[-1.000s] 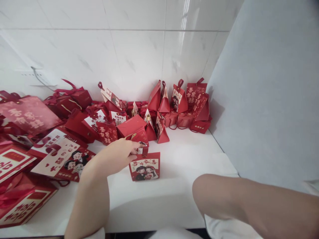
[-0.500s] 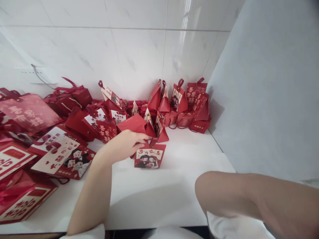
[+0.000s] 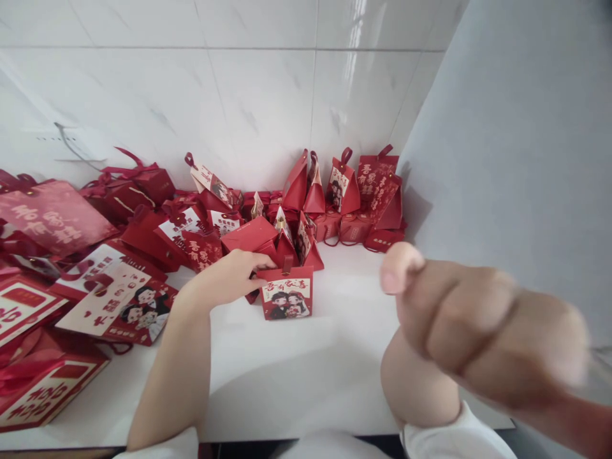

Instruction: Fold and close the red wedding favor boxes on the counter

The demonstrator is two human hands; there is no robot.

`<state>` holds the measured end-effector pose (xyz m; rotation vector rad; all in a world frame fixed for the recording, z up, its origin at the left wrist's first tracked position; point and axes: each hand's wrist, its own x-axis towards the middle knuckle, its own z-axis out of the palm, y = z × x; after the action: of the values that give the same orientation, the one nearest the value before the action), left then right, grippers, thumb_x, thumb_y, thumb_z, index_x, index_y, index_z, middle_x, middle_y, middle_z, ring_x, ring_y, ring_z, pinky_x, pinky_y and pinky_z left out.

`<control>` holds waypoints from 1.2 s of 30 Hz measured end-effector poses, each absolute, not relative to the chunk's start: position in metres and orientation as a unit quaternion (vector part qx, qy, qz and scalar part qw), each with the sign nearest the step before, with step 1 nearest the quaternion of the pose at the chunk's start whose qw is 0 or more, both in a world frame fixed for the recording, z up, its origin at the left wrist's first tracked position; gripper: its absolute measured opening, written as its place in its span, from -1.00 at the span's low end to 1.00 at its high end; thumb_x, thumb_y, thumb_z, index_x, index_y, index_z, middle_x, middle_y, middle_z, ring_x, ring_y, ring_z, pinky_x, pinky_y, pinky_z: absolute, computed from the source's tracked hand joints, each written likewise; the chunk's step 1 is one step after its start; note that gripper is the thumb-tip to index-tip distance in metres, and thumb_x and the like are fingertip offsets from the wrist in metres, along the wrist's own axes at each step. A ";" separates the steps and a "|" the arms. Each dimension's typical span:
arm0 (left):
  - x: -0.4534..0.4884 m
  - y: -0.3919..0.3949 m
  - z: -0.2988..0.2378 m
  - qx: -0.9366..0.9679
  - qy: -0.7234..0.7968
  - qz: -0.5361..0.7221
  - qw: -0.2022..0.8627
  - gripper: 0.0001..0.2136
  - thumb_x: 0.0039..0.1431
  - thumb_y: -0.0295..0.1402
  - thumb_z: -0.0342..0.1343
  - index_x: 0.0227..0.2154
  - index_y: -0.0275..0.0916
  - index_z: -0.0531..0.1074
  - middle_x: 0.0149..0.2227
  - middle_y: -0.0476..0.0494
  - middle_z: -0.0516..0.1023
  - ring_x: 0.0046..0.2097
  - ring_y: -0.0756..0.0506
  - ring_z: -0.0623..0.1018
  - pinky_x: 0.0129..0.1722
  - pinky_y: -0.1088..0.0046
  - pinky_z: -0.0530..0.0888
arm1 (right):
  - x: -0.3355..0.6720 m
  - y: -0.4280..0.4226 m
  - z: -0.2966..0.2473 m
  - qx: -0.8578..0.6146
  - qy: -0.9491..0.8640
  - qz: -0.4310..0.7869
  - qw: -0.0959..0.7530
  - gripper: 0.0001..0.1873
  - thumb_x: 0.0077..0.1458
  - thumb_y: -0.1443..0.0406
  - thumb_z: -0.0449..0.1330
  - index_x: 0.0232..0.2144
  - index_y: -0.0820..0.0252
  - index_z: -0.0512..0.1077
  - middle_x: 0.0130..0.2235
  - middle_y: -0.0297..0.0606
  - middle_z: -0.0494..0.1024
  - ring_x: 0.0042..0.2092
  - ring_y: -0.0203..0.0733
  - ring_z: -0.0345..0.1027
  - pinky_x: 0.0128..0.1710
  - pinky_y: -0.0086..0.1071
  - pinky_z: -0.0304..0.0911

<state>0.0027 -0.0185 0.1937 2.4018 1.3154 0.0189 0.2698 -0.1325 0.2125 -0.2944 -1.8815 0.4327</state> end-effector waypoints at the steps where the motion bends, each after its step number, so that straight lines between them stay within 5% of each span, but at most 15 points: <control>1: 0.002 -0.019 0.194 0.858 0.473 0.008 0.199 -0.65 0.23 -0.28 0.05 0.04 -0.18 0.50 0.01 -0.15 0.61 -0.01 -0.21 0.60 -0.01 0.31 0.48 | 0.265 -0.127 0.212 -0.098 -0.776 0.187 0.595 -0.35 0.36 0.09 -0.03 -0.75 0.16 0.00 -0.76 -0.51 0.04 -0.71 -0.38 -0.10 -0.12 -0.19 0.40; 6: -0.003 -0.024 0.201 0.852 0.472 0.072 0.216 -0.65 0.29 -0.15 0.00 0.02 -0.14 0.50 -0.01 -0.10 0.61 -0.01 -0.15 0.59 -0.03 0.40 0.50 | 0.249 -0.109 0.214 -0.147 -0.790 0.098 0.587 -0.42 0.26 0.06 0.11 -0.71 0.12 0.06 -0.71 -0.52 0.10 -0.67 -0.40 -0.06 -0.14 -0.26 0.38; 11: -0.016 -0.019 0.205 0.811 0.549 0.182 0.091 -0.64 0.30 -0.10 -0.04 0.01 -0.12 0.49 0.06 -0.10 0.56 0.04 -0.21 0.54 0.09 0.28 0.44 | 0.256 -0.103 0.213 -0.187 -0.835 0.037 0.515 -0.59 0.27 0.24 0.13 -0.63 0.13 0.23 -0.66 -0.47 0.28 -0.60 -0.37 0.11 -0.15 -0.30 0.37; 20: -0.040 0.008 0.182 0.801 0.585 0.077 0.100 -0.31 0.10 -0.06 0.15 0.30 -0.15 0.22 0.21 -0.25 0.39 0.20 -0.32 0.43 0.20 0.13 0.36 | 0.262 -0.093 0.211 -0.237 -0.853 -0.022 0.465 -0.64 0.23 0.34 0.19 -0.61 0.18 0.28 -0.63 -0.45 0.26 -0.54 -0.38 0.06 -0.19 -0.33 0.35; 26: -0.029 0.011 0.179 0.813 0.568 0.076 0.103 -0.34 0.04 0.01 0.19 0.20 -0.13 0.34 0.15 -0.23 0.47 0.13 -0.33 0.49 0.13 0.12 0.42 | 0.266 -0.088 0.207 -0.276 -0.855 -0.031 0.438 -0.63 0.24 0.33 0.19 -0.60 0.16 0.24 -0.60 -0.45 0.17 -0.53 -0.36 0.02 -0.22 -0.35 0.29; 30: -0.030 0.008 0.185 0.787 0.594 0.165 0.027 -0.23 0.05 -0.06 0.20 0.31 -0.24 0.22 0.24 -0.31 0.38 0.23 -0.37 0.40 0.23 0.07 0.34 | 0.266 -0.085 0.205 -0.291 -0.859 -0.017 0.422 -0.64 0.27 0.31 0.15 -0.58 0.17 0.24 -0.58 -0.44 0.20 -0.51 -0.35 0.04 -0.23 -0.35 0.23; 36: -0.041 -0.019 0.209 0.657 0.618 0.430 -0.048 -0.36 0.02 -0.11 0.30 0.20 -0.15 0.40 0.08 -0.19 0.51 0.04 -0.32 0.55 0.20 0.00 0.42 | 0.258 -0.082 0.205 -0.354 -0.877 0.035 0.323 -0.58 0.36 0.19 0.03 -0.56 0.18 0.29 -0.57 -0.41 0.29 -0.50 -0.33 0.12 -0.29 -0.35 0.14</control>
<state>-0.0414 -0.0187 0.2092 2.1289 2.0025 1.3940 0.2579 -0.0823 0.2054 -0.9284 -2.3012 0.0930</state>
